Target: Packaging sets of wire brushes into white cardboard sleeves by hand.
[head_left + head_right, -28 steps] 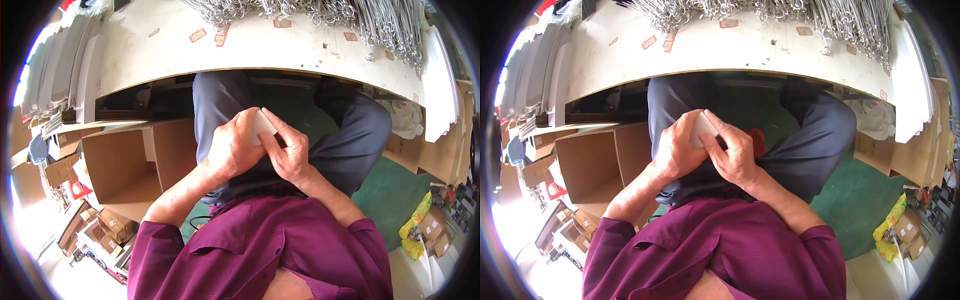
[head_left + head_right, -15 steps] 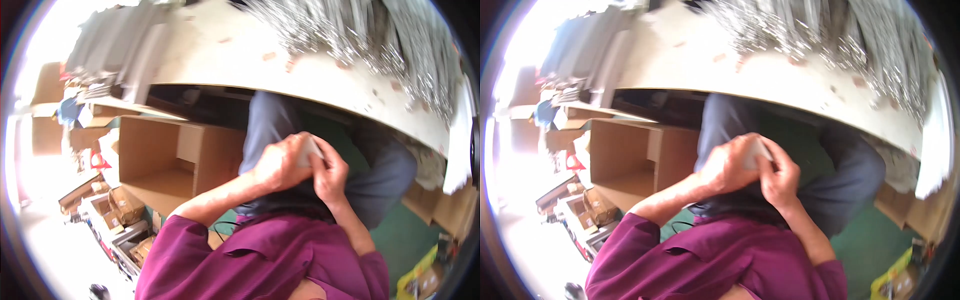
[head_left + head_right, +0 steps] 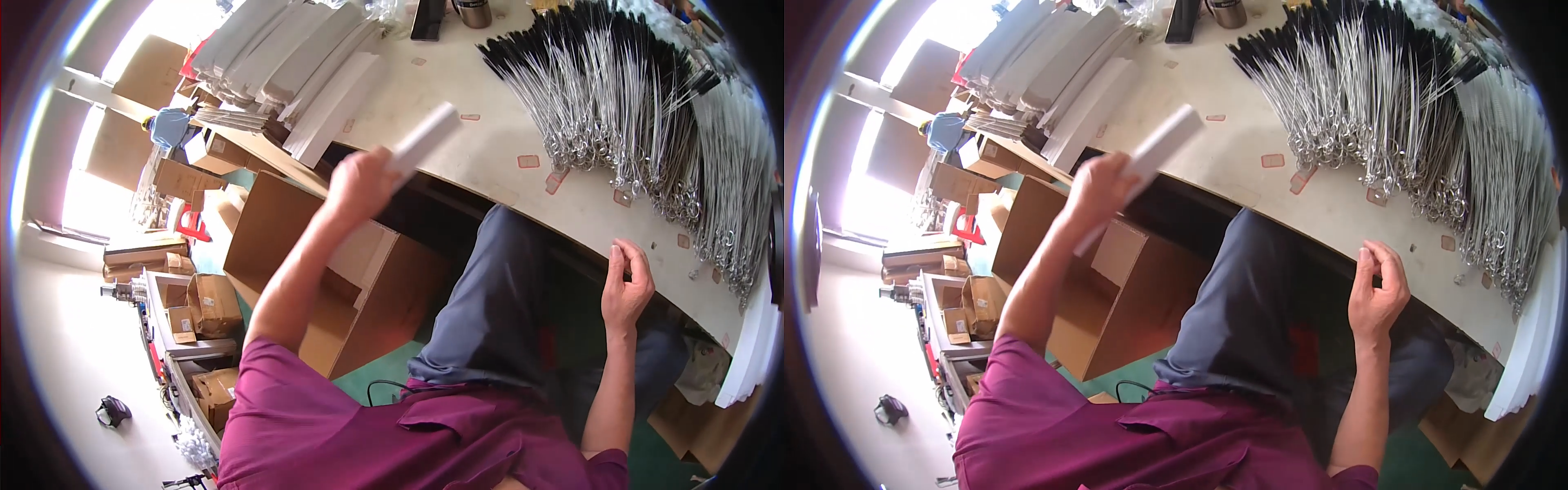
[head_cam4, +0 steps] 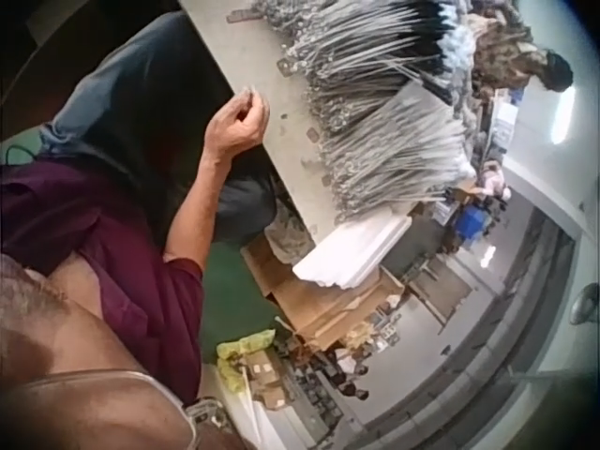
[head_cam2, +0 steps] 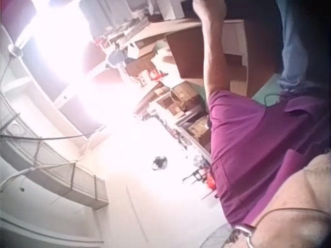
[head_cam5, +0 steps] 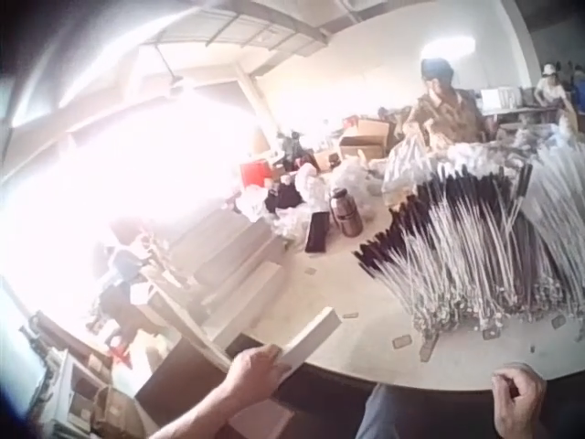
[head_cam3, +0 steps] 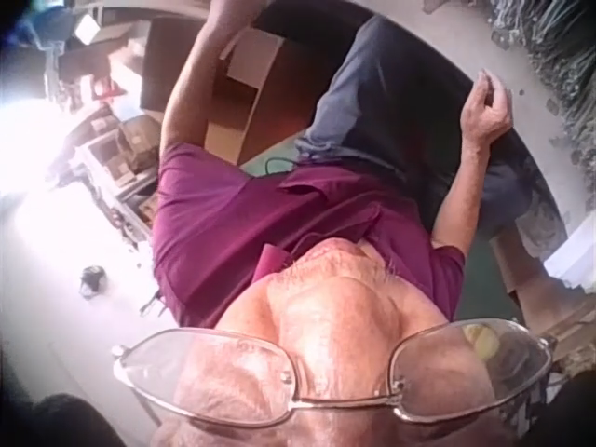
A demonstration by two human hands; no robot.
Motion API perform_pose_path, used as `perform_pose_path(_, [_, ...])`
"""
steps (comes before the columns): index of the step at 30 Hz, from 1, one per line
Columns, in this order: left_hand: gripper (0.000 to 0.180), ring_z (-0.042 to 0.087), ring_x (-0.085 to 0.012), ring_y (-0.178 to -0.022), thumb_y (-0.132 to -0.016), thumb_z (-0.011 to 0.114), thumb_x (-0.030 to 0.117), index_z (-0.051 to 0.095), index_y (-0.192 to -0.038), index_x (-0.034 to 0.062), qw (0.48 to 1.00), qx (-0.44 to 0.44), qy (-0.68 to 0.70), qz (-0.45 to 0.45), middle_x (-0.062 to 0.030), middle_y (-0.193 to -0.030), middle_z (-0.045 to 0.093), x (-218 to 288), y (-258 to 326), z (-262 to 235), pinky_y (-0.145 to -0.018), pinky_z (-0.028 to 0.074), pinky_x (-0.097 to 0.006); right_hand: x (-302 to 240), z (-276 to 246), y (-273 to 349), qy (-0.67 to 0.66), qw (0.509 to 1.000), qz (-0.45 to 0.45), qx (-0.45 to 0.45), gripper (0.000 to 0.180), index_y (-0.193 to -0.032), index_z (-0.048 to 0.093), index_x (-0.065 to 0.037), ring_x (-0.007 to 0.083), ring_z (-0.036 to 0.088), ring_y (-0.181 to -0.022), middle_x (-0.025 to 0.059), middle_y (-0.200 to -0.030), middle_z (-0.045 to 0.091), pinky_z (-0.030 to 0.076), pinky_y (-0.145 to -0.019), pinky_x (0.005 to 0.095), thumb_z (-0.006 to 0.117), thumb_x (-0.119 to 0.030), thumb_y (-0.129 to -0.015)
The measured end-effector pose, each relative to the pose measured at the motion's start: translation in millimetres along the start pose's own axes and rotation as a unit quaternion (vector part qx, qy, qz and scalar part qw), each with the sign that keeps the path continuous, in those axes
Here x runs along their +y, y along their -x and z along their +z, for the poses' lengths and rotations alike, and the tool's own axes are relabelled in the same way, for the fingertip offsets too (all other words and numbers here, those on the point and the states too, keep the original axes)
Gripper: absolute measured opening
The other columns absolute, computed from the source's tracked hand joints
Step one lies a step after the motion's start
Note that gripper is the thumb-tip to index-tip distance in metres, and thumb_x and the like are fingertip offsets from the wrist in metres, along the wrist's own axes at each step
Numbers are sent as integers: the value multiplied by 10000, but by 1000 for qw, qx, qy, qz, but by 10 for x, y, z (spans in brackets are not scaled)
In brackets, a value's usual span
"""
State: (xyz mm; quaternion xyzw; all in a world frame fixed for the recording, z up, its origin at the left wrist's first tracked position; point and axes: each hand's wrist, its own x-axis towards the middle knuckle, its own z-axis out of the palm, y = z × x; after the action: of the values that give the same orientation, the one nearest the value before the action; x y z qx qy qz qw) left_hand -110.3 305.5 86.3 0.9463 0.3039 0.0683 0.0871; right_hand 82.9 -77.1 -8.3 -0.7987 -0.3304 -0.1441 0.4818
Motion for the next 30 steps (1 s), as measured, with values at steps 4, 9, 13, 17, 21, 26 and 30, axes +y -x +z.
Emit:
perform_pose_path(4, [273,702,-459,-984,-897,727,251,678,-1014,10,992,34,-107,-51,-272,-972,726,-651,-740,57,-865,551,-541,90,76,-9,9,1000,9,5,70,-1019,707,5,199,685,-806,107,-1008,728,553,-681,297,676,-39,-975])
perform_pose_path(9, [302,717,-411,-1025,-888,753,288,677,-1057,50,974,66,-209,-57,-220,-1091,728,-1223,-1308,105,-857,568,-520,107,149,7,18,1000,-11,21,20,-957,705,-22,169,644,-743,83,-971,725,508,-604,272,699,-14,-939])
perform_pose_path(13, [355,684,-373,-1129,-894,747,330,673,-1125,71,947,88,-297,-82,-194,-1244,679,-1095,-1440,177,-898,571,-481,149,32,47,45,999,-1,19,35,-953,695,-20,198,655,-745,95,-942,715,512,-610,282,700,-5,-922])
perform_pose_path(17, [539,633,-409,-1187,-947,672,387,617,-1386,80,948,163,-274,21,-196,-1327,654,-1461,-1249,293,-994,530,-476,16,88,-55,48,997,-48,36,58,-921,673,-24,354,690,-784,149,-888,693,555,-680,420,689,-9,-867])
perform_pose_path(21, [345,685,-379,-1098,-926,737,217,688,-1223,47,987,130,-5,90,-186,-1223,703,-492,-1103,600,-926,546,-455,74,-22,-45,-51,997,-40,51,18,-878,682,-32,322,691,-758,126,-859,706,552,-666,405,696,-44,-880])
perform_pose_path(26, [274,712,-298,-999,-934,731,151,714,-1176,22,965,119,162,170,-169,-1091,738,413,-810,916,-901,553,-412,45,-809,-40,31,992,-77,98,75,-910,703,-28,262,721,-756,126,-864,724,569,-678,338,740,6,-855])
perform_pose_path(30, [258,700,-322,-1062,-951,703,139,707,-1165,-6,946,124,214,211,-180,-1140,732,754,-715,1308,-953,532,-418,659,-1898,93,311,935,42,167,176,-1045,693,-70,352,692,-933,134,-1002,713,571,-813,442,724,-128,-882])
